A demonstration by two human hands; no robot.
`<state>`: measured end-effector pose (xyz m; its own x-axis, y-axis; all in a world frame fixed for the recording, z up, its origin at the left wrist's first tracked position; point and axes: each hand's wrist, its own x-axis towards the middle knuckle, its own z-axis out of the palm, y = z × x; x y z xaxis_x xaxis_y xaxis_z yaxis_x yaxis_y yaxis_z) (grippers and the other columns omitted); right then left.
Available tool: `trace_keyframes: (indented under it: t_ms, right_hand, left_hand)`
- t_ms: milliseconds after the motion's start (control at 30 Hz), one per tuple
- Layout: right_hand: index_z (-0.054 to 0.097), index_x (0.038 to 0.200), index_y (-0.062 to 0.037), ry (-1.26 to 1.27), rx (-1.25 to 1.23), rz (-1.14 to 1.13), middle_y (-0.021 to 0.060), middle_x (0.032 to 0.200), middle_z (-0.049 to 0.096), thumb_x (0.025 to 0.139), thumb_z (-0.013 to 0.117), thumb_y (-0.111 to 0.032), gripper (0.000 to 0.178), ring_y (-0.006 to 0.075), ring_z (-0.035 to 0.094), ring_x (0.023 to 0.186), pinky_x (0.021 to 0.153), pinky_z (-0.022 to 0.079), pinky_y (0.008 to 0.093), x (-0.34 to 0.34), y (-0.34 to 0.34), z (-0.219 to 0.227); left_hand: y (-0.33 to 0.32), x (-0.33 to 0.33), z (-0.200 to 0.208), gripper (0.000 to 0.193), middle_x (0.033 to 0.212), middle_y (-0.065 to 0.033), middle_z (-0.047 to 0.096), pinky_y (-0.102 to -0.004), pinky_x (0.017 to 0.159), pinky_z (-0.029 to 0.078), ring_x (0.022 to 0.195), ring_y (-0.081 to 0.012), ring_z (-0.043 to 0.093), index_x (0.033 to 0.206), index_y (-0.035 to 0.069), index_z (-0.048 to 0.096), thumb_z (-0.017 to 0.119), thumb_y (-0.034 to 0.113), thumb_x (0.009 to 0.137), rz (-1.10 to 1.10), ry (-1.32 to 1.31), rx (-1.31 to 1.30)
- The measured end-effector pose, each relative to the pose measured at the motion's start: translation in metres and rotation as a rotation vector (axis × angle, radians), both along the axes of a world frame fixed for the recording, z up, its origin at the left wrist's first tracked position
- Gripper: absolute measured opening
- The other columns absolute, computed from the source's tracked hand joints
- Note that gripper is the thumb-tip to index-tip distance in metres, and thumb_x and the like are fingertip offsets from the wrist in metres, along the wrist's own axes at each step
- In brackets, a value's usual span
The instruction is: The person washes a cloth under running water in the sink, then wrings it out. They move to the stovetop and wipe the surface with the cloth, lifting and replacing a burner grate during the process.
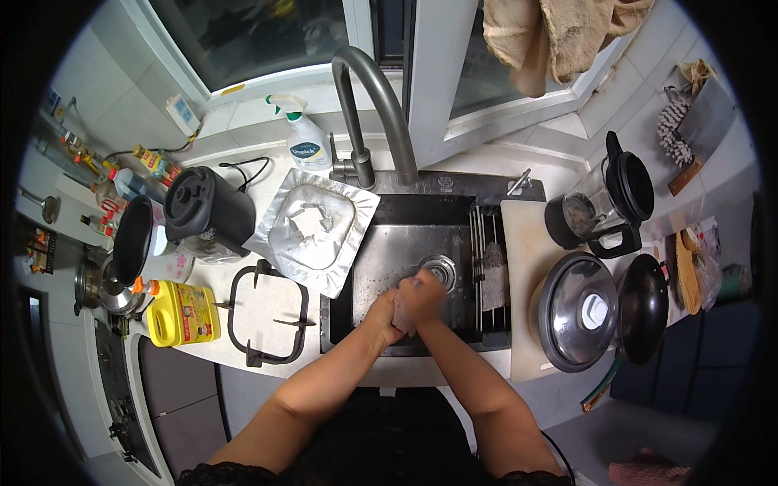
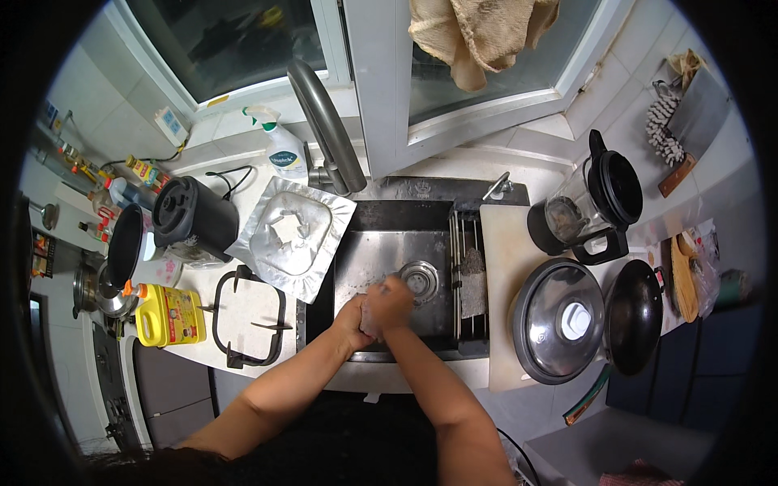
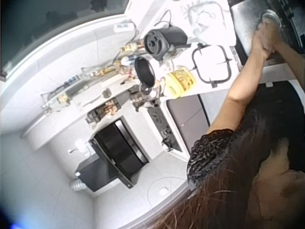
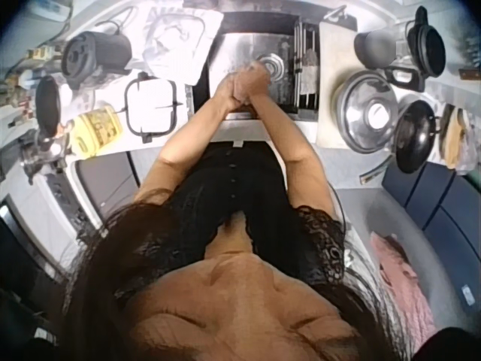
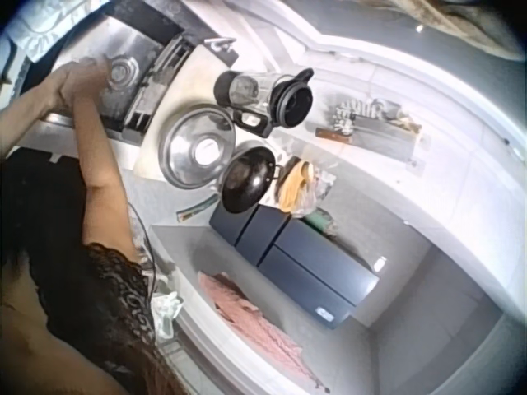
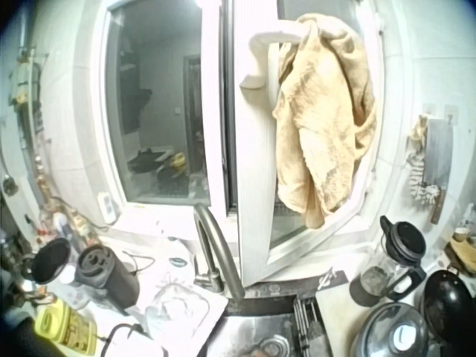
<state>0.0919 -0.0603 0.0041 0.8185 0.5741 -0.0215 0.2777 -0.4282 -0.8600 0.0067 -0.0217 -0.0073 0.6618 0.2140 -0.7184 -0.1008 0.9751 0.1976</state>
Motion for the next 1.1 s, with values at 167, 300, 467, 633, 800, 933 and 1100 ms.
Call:
trace_keyframes:
  t_ms: [167, 300, 467, 633, 800, 933, 1100]
  right_hand:
    - [0.049, 0.062, -0.0049, -0.316, 0.176, 0.102, 0.0171, 0.068, 0.054, 0.066, 0.062, -0.013, 0.016, 0.0354, 0.053, 0.067, 0.06, 0.043, 0.0422, -0.011, -0.004, -0.006]
    - [0.051, 0.066, -0.0027, -0.39, 0.342, 0.248, 0.0165, 0.069, 0.056, 0.069, 0.062, -0.014, 0.016, 0.0327, 0.055, 0.063, 0.057, 0.044, 0.0395, -0.009, -0.003, -0.024]
    - [0.062, 0.077, -0.0062, 0.199, 0.174, -0.07, 0.0085, 0.078, 0.061, 0.075, 0.064, -0.018, 0.012, 0.0218, 0.058, 0.072, 0.064, 0.045, 0.0349, 0.048, -0.014, -0.046]
    - [0.057, 0.114, -0.0092, 1.152, 0.241, 0.032, 0.0037, 0.106, 0.059, 0.084, 0.062, -0.024, 0.033, 0.0145, 0.055, 0.093, 0.078, 0.045, 0.0296, 0.063, -0.044, 0.004]
    - [0.038, 0.136, -0.0053, 0.777, 0.167, 0.7, 0.0089, 0.132, 0.046, 0.075, 0.069, -0.011, 0.069, 0.0202, 0.039, 0.124, 0.102, 0.03, 0.033, 0.043, -0.054, 0.017]
    - [0.041, 0.134, -0.0036, 0.853, 0.106, 0.636, 0.0106, 0.127, 0.05, 0.076, 0.069, -0.01, 0.064, 0.0188, 0.048, 0.115, 0.095, 0.038, 0.0309, 0.042, -0.059, -0.006]
    - [0.048, 0.125, -0.0017, 1.232, 0.404, 0.203, 0.0114, 0.124, 0.052, 0.078, 0.067, -0.01, 0.051, 0.0211, 0.055, 0.107, 0.082, 0.05, 0.0332, 0.055, -0.07, 0.029]
  left_hand:
    - [0.018, -0.014, -0.012, 0.024, 0.097, -0.0109, 0.064, -0.0408, 0.079, 0.05, 0.089, -0.0248, 0.062, 0.097, 0.007, 0.06, 0.05, 0.026, 0.087, -0.033, -0.499, -0.247]
    - [0.004, 0.001, 0.011, 0.022, 0.092, -0.0107, 0.064, -0.0409, 0.077, 0.051, 0.086, -0.025, 0.062, 0.093, 0.008, 0.06, 0.05, 0.026, 0.087, 0.104, 0.017, -0.055]
    - [0.012, 0.001, 0.023, 0.043, 0.109, -0.0109, 0.061, -0.0422, 0.089, 0.046, 0.102, -0.0251, 0.058, 0.108, 0.006, 0.057, 0.05, 0.044, 0.089, -0.01, -0.096, 0.022]
    - [0.038, -0.015, 0.089, 0.06, 0.12, -0.0162, 0.055, -0.0443, 0.096, 0.042, 0.11, -0.0311, 0.054, 0.116, 0.004, 0.053, 0.051, 0.055, 0.086, -0.013, -0.218, -0.051]
    - [0.037, -0.01, 0.088, 0.059, 0.112, -0.0151, 0.058, -0.0467, 0.092, 0.043, 0.105, -0.0319, 0.056, 0.114, 0.004, 0.053, 0.056, 0.054, 0.083, 0.009, -0.197, -0.016]
    - [0.037, -0.006, 0.097, 0.05, 0.111, -0.0137, 0.058, -0.0468, 0.089, 0.045, 0.103, -0.0308, 0.056, 0.113, 0.005, 0.054, 0.062, 0.044, 0.083, -0.02, -0.206, 0.122]
    - [0.055, -0.02, 0.081, 0.064, 0.112, -0.011, 0.057, -0.0471, 0.087, 0.047, 0.102, -0.0283, 0.057, 0.128, 0.009, 0.038, 0.07, 0.036, 0.079, 0.07, 0.126, 0.394]
